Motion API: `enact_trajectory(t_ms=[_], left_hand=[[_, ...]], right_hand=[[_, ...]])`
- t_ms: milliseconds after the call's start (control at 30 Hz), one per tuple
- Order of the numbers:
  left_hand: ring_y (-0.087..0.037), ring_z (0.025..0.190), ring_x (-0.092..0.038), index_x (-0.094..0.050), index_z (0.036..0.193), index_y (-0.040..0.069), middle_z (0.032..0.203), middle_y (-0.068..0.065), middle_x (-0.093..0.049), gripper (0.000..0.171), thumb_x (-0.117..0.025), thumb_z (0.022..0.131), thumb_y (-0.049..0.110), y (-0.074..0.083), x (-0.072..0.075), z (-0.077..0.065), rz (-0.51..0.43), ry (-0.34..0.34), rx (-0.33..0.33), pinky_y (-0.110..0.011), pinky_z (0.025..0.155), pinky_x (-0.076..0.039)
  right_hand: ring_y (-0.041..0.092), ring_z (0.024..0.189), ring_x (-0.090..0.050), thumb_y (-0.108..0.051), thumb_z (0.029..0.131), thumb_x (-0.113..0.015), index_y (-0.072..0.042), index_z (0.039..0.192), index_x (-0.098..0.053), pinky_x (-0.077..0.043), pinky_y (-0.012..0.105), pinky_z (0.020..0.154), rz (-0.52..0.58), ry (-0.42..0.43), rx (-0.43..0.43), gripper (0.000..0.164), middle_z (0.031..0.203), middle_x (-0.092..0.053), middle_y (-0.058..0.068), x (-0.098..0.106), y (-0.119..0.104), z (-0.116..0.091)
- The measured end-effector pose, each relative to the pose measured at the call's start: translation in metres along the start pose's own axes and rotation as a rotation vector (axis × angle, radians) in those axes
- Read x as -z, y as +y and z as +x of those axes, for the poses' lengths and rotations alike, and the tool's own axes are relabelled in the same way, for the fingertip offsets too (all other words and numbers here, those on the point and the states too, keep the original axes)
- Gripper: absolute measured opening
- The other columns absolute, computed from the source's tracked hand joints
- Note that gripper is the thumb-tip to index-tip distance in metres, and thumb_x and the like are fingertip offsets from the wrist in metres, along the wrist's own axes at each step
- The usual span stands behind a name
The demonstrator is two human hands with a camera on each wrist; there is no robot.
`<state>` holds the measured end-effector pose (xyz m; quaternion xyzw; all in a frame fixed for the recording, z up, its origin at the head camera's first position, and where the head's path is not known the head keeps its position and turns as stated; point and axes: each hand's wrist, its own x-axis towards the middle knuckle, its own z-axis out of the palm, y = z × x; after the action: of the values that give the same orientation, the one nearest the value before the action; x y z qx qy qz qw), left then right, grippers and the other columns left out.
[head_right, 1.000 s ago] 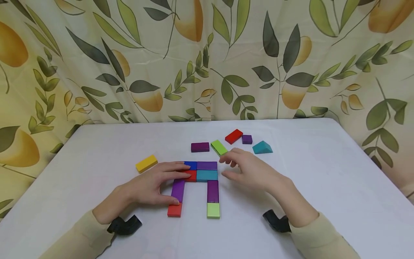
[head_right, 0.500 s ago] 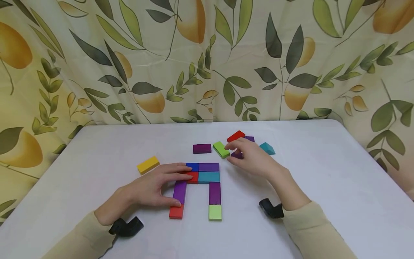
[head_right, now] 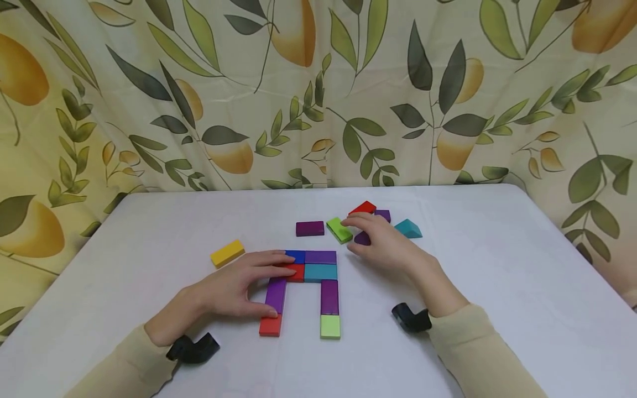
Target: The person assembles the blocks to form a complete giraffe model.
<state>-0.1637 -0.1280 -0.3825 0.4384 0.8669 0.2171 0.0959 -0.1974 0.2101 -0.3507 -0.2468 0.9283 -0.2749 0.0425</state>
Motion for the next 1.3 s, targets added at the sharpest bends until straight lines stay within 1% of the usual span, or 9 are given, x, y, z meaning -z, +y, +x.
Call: enact_trajectory(t_ms=[200,267,433,500,567,667,800,1033,1300], left_hand=[[-0.01,0.148,-0.023,-0.055,0.147,0.028,0.16,0.012,-0.034,0.067,-0.071,0.087,0.053,-0.001,-0.001,-0.001,-0.014,0.002,-0.008,-0.044,0.118,-0.027],[-0.01,0.148,-0.023,-0.055,0.148,0.028,0.16,0.013,-0.034,0.068,-0.071,0.087,0.054,-0.002,-0.002,-0.001,-0.009,0.004,-0.009,-0.044,0.118,-0.027],[-0.01,0.148,-0.023,-0.054,0.148,0.029,0.16,0.013,-0.033,0.068,-0.071,0.087,0.055,-0.002,-0.002,0.0,-0.003,0.007,-0.021,-0.044,0.118,-0.027],[-0.01,0.148,-0.023,-0.054,0.148,0.028,0.16,0.013,-0.033,0.068,-0.07,0.087,0.055,-0.002,-0.003,0.001,-0.002,0.008,-0.027,-0.044,0.118,-0.027],[-0.01,0.148,-0.023,-0.054,0.148,0.028,0.16,0.012,-0.034,0.069,-0.07,0.087,0.055,-0.002,-0.003,0.002,0.002,0.01,-0.031,-0.044,0.118,-0.027],[-0.01,0.148,-0.023,-0.055,0.148,0.028,0.16,0.012,-0.034,0.069,-0.071,0.087,0.055,-0.002,-0.002,0.002,0.005,0.013,-0.029,-0.045,0.118,-0.027],[-0.01,0.148,-0.022,-0.055,0.147,0.028,0.16,0.013,-0.033,0.068,-0.071,0.086,0.054,-0.002,-0.001,0.002,0.004,0.012,-0.019,-0.045,0.118,-0.027],[-0.01,0.148,-0.022,-0.055,0.147,0.027,0.16,0.013,-0.033,0.068,-0.072,0.086,0.053,-0.001,-0.001,0.0,-0.006,-0.003,0.006,-0.045,0.118,-0.027],[-0.01,0.148,-0.022,-0.056,0.147,0.027,0.16,0.012,-0.034,0.067,-0.072,0.087,0.052,-0.001,-0.001,0.0,-0.013,0.01,-0.011,-0.044,0.118,-0.027]], right_hand=[[0.041,0.132,-0.048,-0.011,0.094,-0.071,-0.003,0.141,-0.057,-0.039,0.061,0.106,0.013,-0.02,0.019,0.049,0.146,-0.05,0.02,0.0,0.001,0.014],[0.041,0.134,-0.046,-0.011,0.093,-0.071,-0.003,0.141,-0.057,-0.039,0.061,0.106,0.009,-0.043,0.026,0.051,0.148,-0.048,0.02,0.0,0.0,0.02],[0.044,0.141,-0.036,-0.01,0.093,-0.069,-0.003,0.146,-0.052,-0.036,0.063,0.108,-0.005,-0.132,0.036,0.055,0.155,-0.041,0.02,0.0,0.001,0.029],[0.044,0.142,-0.035,-0.009,0.094,-0.068,-0.004,0.147,-0.052,-0.035,0.063,0.108,-0.021,-0.159,0.037,0.056,0.155,-0.04,0.02,-0.001,0.001,0.03],[0.044,0.141,-0.036,-0.007,0.093,-0.068,-0.004,0.146,-0.053,-0.035,0.062,0.108,-0.036,-0.168,0.041,0.055,0.154,-0.042,0.019,0.0,0.002,0.031],[0.042,0.137,-0.042,-0.005,0.093,-0.068,-0.004,0.143,-0.056,-0.038,0.06,0.107,-0.046,-0.154,0.039,0.052,0.15,-0.047,0.019,0.001,0.002,0.029],[0.041,0.132,-0.047,-0.005,0.092,-0.071,-0.005,0.14,-0.059,-0.041,0.059,0.105,-0.053,-0.137,0.015,0.049,0.144,-0.051,0.02,0.004,0.001,0.025],[0.042,0.132,-0.045,-0.007,0.091,-0.073,-0.004,0.137,-0.061,-0.038,0.06,0.107,-0.058,-0.108,-0.027,0.048,0.142,-0.054,0.021,0.007,0.007,0.01],[0.043,0.131,-0.046,-0.011,0.091,-0.075,-0.005,0.137,-0.062,-0.038,0.063,0.105,-0.06,-0.094,-0.058,0.048,0.141,-0.054,0.021,0.014,0.014,-0.007]])
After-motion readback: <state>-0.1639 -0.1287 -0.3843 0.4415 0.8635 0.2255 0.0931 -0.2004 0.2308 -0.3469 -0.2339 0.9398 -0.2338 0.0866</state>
